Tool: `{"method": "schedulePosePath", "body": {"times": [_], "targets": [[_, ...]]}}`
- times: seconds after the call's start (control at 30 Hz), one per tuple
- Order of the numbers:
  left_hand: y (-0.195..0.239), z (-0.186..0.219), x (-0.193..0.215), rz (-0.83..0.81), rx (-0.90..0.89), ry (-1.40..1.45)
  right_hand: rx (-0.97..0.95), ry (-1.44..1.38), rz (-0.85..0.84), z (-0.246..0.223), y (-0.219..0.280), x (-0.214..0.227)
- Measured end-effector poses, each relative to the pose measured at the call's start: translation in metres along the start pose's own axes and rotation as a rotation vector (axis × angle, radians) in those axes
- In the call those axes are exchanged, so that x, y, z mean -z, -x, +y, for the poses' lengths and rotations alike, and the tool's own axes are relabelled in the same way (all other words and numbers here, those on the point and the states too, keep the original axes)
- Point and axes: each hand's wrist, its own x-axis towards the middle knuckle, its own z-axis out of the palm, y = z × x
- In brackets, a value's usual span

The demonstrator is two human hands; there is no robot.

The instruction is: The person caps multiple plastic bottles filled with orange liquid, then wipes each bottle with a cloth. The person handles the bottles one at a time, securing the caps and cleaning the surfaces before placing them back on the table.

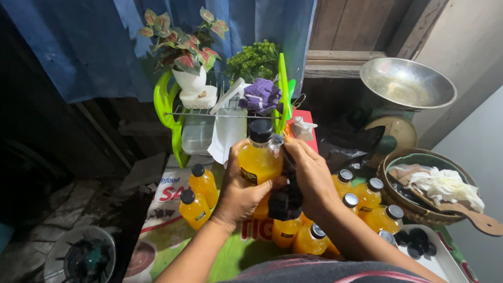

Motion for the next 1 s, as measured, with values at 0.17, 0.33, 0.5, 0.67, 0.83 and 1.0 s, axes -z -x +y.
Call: {"method": "schedulePosePath", "body": {"times": [0.17,0.33,0.5,0.67,0.83,1.0], "targets": [[-0.005,0.0,0.006,0.008,-0.048,-0.177,0.268,0.085,-0.066,-0.016,0.009,-0.015],[-0.003,0.006,0.006,-0.035,-0.11,-0.158,0.363,0.24,-0.081,-0.012,0.006,-0.012],[-0.007,0.026,0.007,-0.089,-0.029,0.015,-0.135,-0.048,-0.049,0.016,-0.01,-0.001],[-0.014,0.048,0.008,-0.153,-0.003,-0.144,-0.6,-0.268,-0.056,0.056,-0.012,0.018],[-0.015,0.054,0.008,-0.207,0.034,0.176,-0.842,-0.671,-0.448,0.088,-0.008,0.026],[-0.02,0.05,0.015,-0.298,0.023,0.123,-0.78,-0.816,-0.319,0.097,-0.008,0.038]]}}
